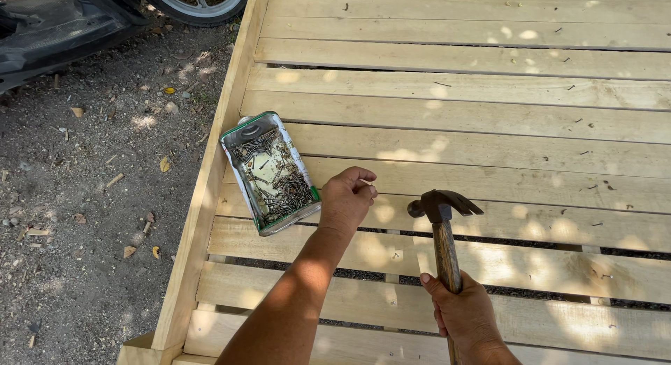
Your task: The person takes nails one at a time from a tin can and hammers them into the slats of a wooden frame, working across different slats. They hold the hammer in one hand while picking nails with the other and repeatedly drive nails into the wood.
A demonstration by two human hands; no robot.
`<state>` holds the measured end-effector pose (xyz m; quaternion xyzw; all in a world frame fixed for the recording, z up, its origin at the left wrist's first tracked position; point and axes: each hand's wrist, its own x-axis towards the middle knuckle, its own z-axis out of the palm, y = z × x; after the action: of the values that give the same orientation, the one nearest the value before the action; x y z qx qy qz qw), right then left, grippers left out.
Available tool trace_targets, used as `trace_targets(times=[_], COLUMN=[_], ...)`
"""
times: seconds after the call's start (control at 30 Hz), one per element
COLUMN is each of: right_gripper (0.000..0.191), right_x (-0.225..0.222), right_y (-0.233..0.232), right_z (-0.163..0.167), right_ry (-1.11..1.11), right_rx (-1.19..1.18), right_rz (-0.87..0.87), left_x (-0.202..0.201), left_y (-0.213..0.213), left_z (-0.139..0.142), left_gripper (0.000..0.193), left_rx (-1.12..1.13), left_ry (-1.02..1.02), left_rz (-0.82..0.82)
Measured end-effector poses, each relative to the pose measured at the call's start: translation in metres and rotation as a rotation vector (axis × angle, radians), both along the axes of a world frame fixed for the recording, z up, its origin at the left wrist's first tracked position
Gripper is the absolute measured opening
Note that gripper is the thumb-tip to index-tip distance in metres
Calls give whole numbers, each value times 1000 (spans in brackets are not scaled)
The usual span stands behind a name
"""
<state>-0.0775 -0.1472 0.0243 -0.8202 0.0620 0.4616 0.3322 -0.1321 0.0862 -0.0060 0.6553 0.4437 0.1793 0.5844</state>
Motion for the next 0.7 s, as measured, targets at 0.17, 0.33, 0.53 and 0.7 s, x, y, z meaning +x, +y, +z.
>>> trace_targets(times=[0.17, 0.33, 0.53, 0.7], right_gripper=[40, 40, 42, 42], right_x=[6, 9, 14, 23], right_y=[-4, -9, -8, -5], right_z=[-6, -18, -17, -7], right_ry=[21, 42, 43, 34], right_rx=[33, 97, 51, -10], right_rz=[41, 75, 107, 208], left_x=[6, 3, 2, 4], left_y=[-31, -36, -43, -42], left_z=[-34, -67, -55, -29], left_gripper=[8, 23, 7, 7], left_rx=[-155, -310, -127, -20], left_ry=[51, -69, 81, 155], left_rz=[-8, 90, 28, 94])
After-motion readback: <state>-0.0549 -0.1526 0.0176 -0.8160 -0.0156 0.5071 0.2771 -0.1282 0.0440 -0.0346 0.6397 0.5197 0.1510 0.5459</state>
